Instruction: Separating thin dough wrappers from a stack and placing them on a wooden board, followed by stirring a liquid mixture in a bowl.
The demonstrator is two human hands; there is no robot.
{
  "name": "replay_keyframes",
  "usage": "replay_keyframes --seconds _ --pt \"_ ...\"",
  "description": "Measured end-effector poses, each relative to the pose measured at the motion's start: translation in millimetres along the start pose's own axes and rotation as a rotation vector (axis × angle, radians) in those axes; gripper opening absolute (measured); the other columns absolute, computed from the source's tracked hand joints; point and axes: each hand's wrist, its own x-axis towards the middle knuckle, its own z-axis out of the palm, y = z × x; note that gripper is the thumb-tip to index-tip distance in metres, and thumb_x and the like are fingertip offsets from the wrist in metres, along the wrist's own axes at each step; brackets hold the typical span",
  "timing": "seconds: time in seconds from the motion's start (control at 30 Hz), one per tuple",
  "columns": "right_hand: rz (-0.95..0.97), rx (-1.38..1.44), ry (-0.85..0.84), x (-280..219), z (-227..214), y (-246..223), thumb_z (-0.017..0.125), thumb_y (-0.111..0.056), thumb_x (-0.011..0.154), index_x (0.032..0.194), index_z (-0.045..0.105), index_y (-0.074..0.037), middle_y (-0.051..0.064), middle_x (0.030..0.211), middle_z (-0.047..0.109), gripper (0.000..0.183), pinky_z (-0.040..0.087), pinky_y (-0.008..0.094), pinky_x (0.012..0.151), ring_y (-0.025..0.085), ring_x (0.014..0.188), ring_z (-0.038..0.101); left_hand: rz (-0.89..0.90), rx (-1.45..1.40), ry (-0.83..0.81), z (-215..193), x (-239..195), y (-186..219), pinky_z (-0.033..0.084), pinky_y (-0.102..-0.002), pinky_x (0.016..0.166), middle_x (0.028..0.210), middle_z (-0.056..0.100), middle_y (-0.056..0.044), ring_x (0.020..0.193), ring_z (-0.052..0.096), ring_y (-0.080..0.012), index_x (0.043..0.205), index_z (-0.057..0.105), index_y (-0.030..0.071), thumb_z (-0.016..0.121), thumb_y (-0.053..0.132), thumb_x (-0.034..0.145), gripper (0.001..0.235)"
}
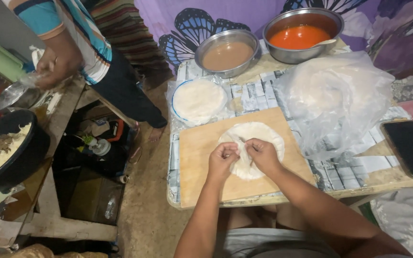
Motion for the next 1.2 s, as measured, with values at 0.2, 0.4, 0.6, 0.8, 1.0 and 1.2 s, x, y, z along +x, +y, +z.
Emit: replay_keyframes --seconds 0.2,0.4,0.6,0.8,1.0,1.2 --pt "0.008 -0.019 0.003 -3 1 -14 0.067 -0.008 0.090 0.089 0.078 -0.010 0.003 0.068 0.070 0.011 0.053 0.029 0.068 0.011 0.065 0.059 -0.084 0.099 0.038 6 -4 8 0.056 -0.023 0.054 0.076 0.070 -0.008 0.058 0.066 -0.0113 0.100 0.072 0.002 0.089 0.011 0.079 0.028" --pt "-0.029 0.007 -0.005 6 -3 9 0.063 -0.008 0.093 0.091 0.071 -0.009 0.005 0.071 0.068 0.008 0.050 0.030 0.066 0.014 0.065 0.056 -0.098 -0.026 0.016 -1 -1 -1 0.059 -0.021 0.055 0.074 0.071 -0.009 0.057 0.068 -0.0113 0.098 0.073 0.000 0.081 0.005 0.086 0.015" --pt "-0.142 -0.044 -0.109 13 0 37 0.080 -0.011 0.078 0.084 0.069 -0.006 0.006 0.070 0.063 0.014 0.046 0.031 0.060 0.015 0.063 0.053 -0.085 -0.005 -0.045 -8 2 -17 0.060 -0.020 0.063 0.079 0.068 -0.005 0.062 0.067 -0.0084 0.103 0.069 0.002 0.071 0.005 0.093 0.010" --pt "-0.001 0.195 -0.018 9 -8 21 0.066 -0.006 0.091 0.087 0.071 -0.006 0.006 0.076 0.067 0.007 0.052 0.031 0.065 0.016 0.065 0.062 -0.094 0.131 0.003 -7 2 -10 0.054 -0.023 0.063 0.074 0.064 -0.004 0.061 0.065 -0.0111 0.101 0.064 0.006 0.066 0.008 0.099 0.004" --pt "0.091 0.381 -0.022 6 -5 5 0.062 -0.006 0.092 0.095 0.071 -0.004 0.005 0.078 0.072 0.009 0.057 0.028 0.057 0.013 0.061 0.067 -0.200 0.193 0.065 9 6 11 0.056 -0.031 0.067 0.087 0.068 -0.008 0.072 0.070 -0.0172 0.117 0.064 0.009 0.072 0.024 0.096 0.027" --pt "0.257 0.547 0.026 17 1 22 0.066 -0.010 0.091 0.120 0.070 -0.003 0.017 0.089 0.076 0.030 0.058 0.033 0.048 0.023 0.060 0.071 -0.188 0.466 0.271 42 3 25 0.054 -0.048 0.090 0.113 0.067 -0.029 0.108 0.067 -0.0381 0.130 0.057 -0.004 0.063 0.036 0.102 0.049"
